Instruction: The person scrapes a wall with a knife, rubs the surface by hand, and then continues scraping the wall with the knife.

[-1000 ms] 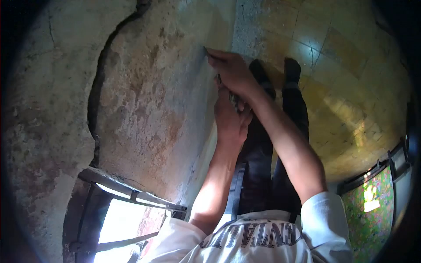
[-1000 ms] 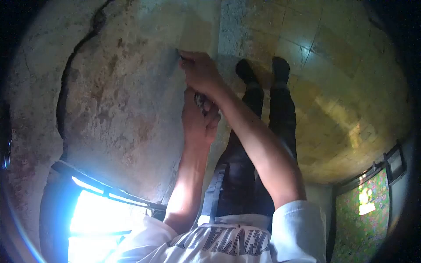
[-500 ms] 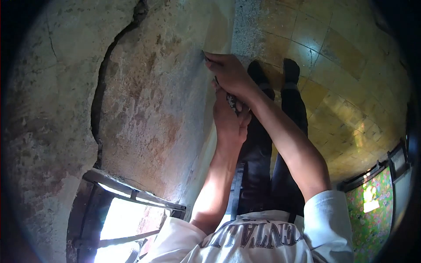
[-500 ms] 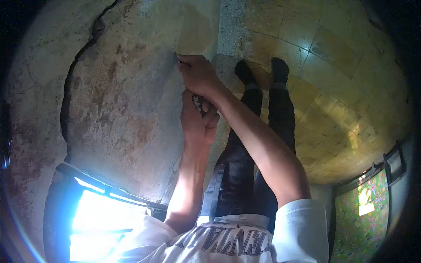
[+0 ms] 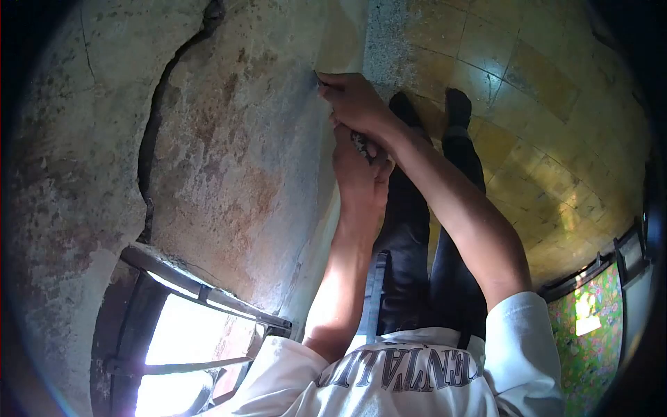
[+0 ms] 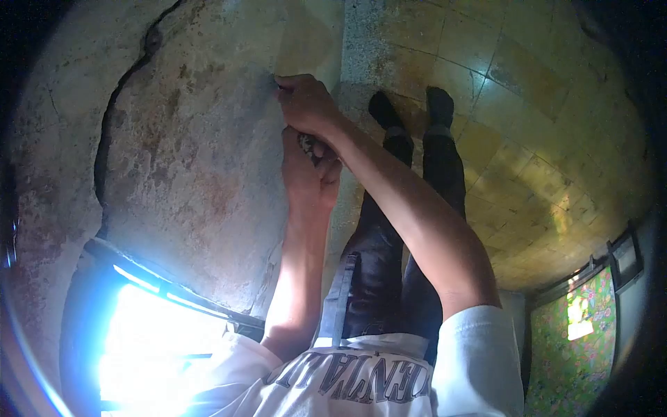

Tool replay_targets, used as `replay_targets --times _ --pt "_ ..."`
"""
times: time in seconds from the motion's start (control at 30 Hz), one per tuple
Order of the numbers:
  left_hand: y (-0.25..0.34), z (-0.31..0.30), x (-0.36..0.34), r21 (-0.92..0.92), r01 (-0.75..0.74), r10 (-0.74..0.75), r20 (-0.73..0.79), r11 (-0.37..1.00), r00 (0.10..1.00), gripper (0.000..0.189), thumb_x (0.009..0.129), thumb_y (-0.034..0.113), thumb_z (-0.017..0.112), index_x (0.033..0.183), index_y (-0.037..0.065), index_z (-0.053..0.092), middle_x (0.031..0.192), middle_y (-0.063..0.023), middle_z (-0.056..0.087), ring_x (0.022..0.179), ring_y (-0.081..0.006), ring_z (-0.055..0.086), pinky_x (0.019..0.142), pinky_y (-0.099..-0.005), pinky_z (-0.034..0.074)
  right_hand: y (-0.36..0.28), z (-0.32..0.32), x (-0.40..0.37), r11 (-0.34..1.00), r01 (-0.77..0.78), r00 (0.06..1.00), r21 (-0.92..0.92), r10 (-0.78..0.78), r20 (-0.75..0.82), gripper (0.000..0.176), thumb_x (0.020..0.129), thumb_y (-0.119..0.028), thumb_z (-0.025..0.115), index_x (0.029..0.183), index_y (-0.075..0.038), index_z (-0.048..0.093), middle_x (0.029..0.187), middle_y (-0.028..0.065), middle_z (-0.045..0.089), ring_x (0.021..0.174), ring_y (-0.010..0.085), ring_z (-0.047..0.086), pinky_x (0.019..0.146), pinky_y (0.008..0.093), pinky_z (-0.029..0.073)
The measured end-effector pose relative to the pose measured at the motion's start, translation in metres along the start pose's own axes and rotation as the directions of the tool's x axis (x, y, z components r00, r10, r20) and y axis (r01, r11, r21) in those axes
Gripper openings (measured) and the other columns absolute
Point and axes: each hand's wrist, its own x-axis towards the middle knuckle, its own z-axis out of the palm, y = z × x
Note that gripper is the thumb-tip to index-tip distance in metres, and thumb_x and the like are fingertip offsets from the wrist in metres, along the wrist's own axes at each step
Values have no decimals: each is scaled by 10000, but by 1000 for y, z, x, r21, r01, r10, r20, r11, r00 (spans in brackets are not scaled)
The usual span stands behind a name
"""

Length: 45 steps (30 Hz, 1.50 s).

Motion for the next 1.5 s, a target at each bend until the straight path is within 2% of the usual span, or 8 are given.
replay_targets --times 0.1,0.3,0.4,0.53,0.7,1.0,1.2,1.5 --pt "5 9 0 25 65 -60 -140 998 988 308 1013 368 393 794 165 467 604 51 418 405 -62 344 362 -216 229 2 1 2 998 29 1000 -49 -29 -3 361 944 -199 569 1275 -60 594 901 102 693 561 142 603 569 291 511" --pt "3 -8 -1 34 -5 4 43 999 999 308 1013 361 393 790 161 463 602 41 414 402 -66 331 356 -219 230 -3 4 -6 989 116 993 -94 -117 -9 357 940 -198 562 1266 -55 597 875 99 695 570 149 614 585 307 514" --pt "0 9 3 42 10 -5 -128 999 992 308 1011 360 395 790 157 461 598 43 414 388 -66 319 342 -219 233 1 -2 7 1000 13 1000 -19 -13 0 351 934 -207 570 1251 -61 609 871 82 693 573 146 614 590 310 515" --pt "-5 -3 6 52 -28 28 2 998 1000 281 1011 362 397 837 152 466 600 43 420 382 -65 318 335 -220 240 4 3 -2 995 99 992 14 -97 -82 289 853 -209 526 1061 -77 677 976 216 675 890 391 657 790 418 513" --pt "1 4 6 129 2 1 -21 992 1000 278 1011 373 403 861 150 477 599 42 422 386 -58 332 334 -209 234 2 -3 12 999 -25 1000 41 25 -1 333 860 -232 562 1142 -88 664 993 185 692 843 334 686 758 382 529" --pt "20 -27 -3 211 -7 -3 48 977 999 278 1008 405 446 901 156 508 628 34 481 398 -46 358 334 -199 242 -12 6 -24 855 -171 985 490 162 60 437 886 -147 627 1300 -27 558 915 70 623 693 150 607 579 287 510" --pt "11 -29 5 141 -26 15 81 990 997 242 984 381 504 904 155 537 660 44 513 459 -39 436 350 -174 280 -18 -3 -33 735 -324 943 596 301 141 473 888 -144 615 1339 -44 513 933 109 640 730 177 625 621 305 521" --pt "23 -12 12 -50 74 -65 166 996 984 218 978 360 527 853 182 520 625 65 477 430 -29 411 317 -166 285 -36 -20 -25 809 -434 898 397 354 261 479 998 -252 440 1454 -125 366 931 115 683 703 143 620 608 302 512"
